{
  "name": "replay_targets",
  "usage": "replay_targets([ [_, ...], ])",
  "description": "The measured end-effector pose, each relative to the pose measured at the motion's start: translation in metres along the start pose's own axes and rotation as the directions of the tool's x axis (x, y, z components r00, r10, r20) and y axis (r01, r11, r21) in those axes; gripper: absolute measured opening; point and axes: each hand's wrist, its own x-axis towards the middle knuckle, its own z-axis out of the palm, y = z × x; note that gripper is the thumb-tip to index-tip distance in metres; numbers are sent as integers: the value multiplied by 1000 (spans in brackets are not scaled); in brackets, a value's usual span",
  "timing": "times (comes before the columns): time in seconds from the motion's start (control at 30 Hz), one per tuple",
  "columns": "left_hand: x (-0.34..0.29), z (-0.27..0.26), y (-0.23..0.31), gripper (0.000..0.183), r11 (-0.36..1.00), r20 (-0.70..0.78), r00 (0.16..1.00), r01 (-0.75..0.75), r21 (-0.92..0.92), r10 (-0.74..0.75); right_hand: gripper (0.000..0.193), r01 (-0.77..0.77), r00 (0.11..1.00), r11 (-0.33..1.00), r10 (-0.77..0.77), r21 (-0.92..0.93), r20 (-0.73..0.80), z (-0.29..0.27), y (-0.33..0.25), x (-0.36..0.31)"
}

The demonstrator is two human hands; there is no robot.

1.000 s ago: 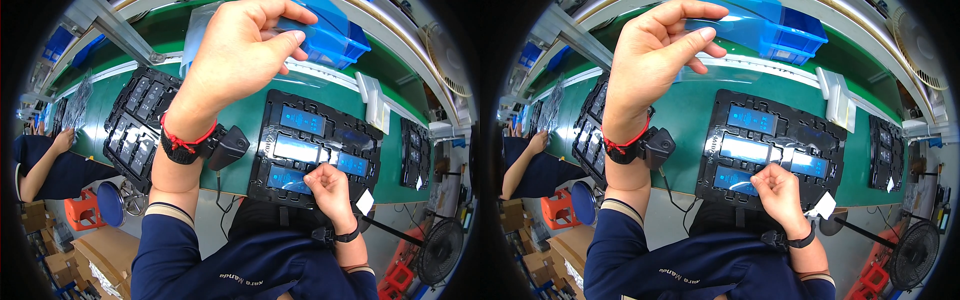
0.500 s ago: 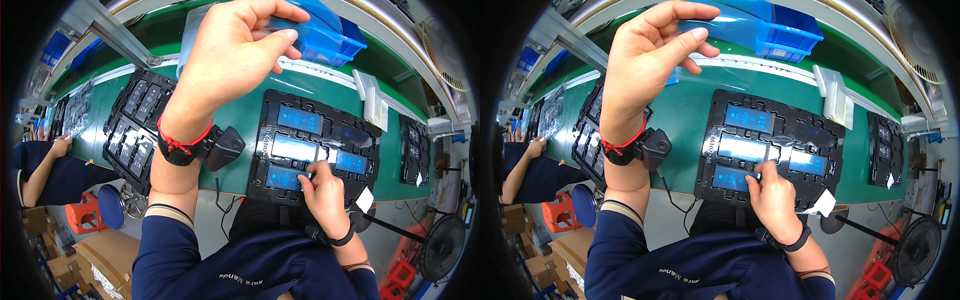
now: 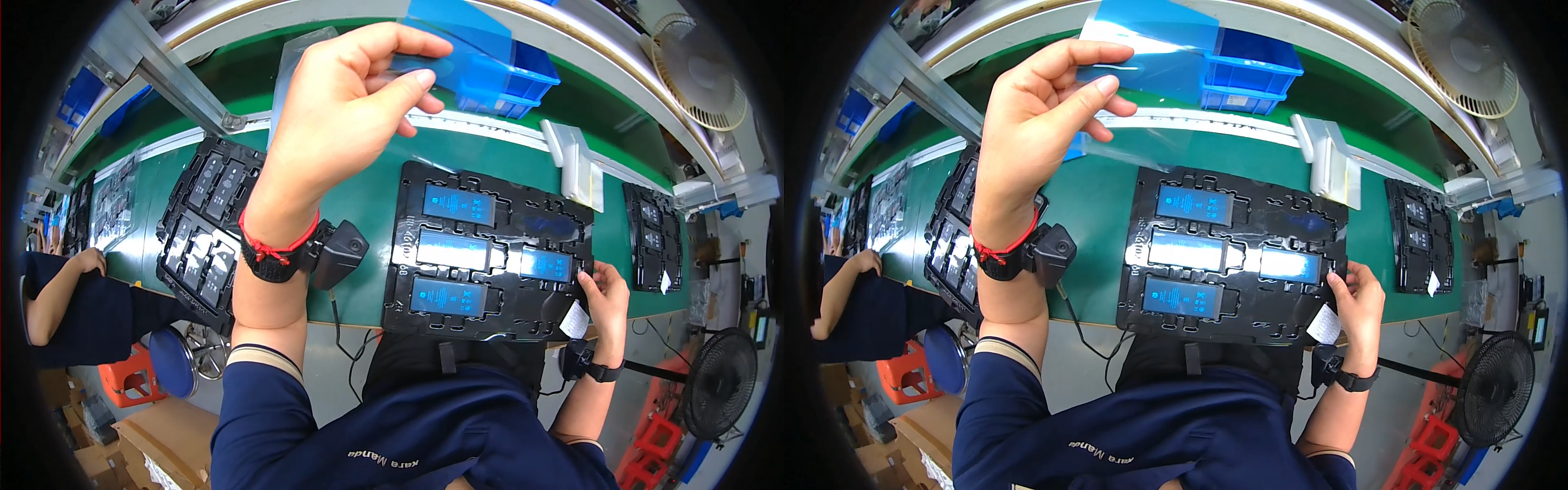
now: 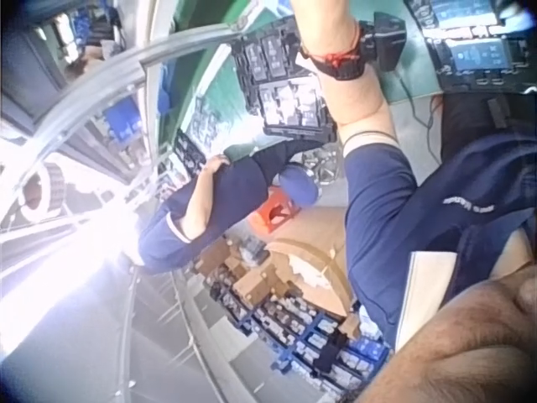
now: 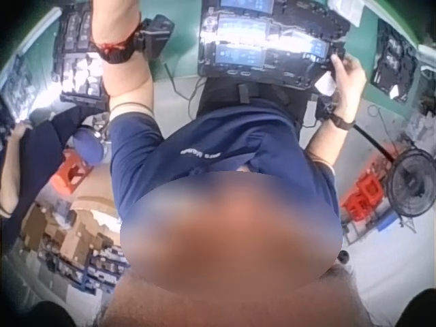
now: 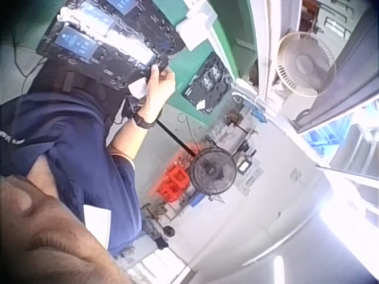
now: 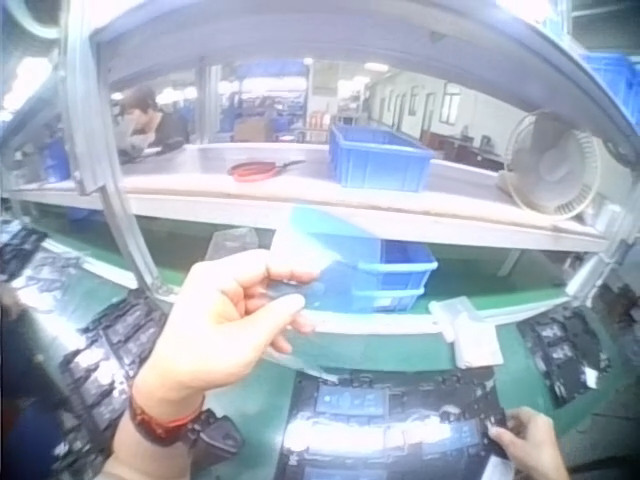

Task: Applying blue protective film to phone batteries organized in black plastic trays.

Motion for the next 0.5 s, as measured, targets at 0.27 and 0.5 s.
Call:
replay_targets([
  [0.27,0,3,1,24,998,4,998,56,-8,-56,39,-42,999,992,39,116,33,1,29,13],
  [0.5,-1,3,2,25,996,-7,997,82,-29,-82,17,-150,970,667,-41,730,238,-20,25,9],
])
